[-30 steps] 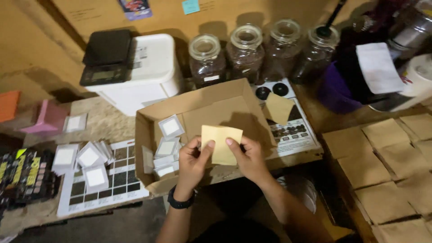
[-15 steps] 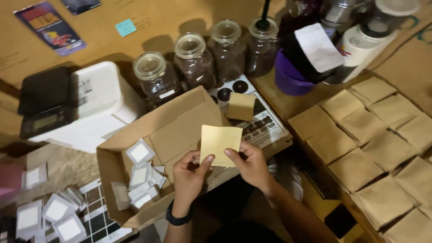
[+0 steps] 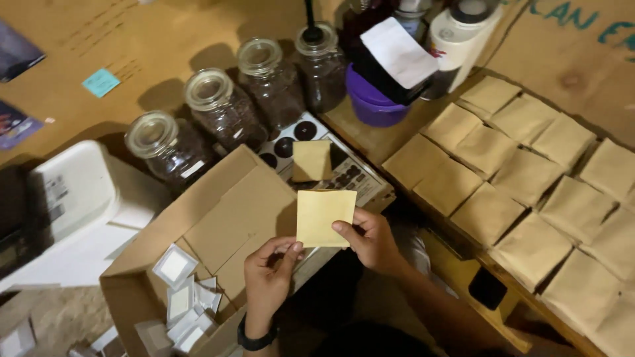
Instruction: The person repeatedly picks small white packets from a cardboard box, places them into small brown paper bags, folds the bag tops closed, and arranges the finished bags on a wooden tray. The person continues this cycle throughout the clip.
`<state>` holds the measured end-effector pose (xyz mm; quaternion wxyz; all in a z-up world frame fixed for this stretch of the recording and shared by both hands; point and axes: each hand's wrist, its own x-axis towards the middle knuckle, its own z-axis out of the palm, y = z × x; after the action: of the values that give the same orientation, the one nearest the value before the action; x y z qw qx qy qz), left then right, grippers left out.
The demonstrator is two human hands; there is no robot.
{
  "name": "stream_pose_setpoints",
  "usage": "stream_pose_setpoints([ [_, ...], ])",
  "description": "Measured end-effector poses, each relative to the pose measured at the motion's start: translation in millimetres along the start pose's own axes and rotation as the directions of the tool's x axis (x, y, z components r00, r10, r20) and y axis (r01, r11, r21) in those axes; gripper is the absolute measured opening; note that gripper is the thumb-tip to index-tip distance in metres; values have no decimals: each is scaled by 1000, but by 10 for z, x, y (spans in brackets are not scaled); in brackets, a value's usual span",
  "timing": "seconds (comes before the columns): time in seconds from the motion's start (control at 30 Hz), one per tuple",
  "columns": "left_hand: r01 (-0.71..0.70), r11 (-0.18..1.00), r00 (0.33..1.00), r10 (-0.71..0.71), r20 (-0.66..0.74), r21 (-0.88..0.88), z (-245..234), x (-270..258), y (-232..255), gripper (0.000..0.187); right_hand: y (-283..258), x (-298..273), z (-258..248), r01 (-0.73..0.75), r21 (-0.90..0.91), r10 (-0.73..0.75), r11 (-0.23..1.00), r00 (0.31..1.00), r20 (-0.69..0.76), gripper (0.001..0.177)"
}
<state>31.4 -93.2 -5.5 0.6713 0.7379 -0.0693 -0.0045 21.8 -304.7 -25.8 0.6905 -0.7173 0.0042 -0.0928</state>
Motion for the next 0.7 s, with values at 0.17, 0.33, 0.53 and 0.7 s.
stream_pose_setpoints([
  [0.17,36,994,998,-32,-47,102,-33,41,22,11,102,-13,-328,-126,-36,117,991,974,-195,27],
  [0.33,115,985,990,-103,-95,127,-24,37,-60,12,102,-11,-925,-183,-139,122,973,924,-364,18],
  [0.53,102,987,991,-90,-104,122,-25,42,-153,12,-174,18,-1869,-145,62,155,987,824,-544,41],
  [0.7,65,975,993,-41,-114,211,-47,31,-246,18,-77,14,-2945,-357,-145,144,923,668,-730,46],
])
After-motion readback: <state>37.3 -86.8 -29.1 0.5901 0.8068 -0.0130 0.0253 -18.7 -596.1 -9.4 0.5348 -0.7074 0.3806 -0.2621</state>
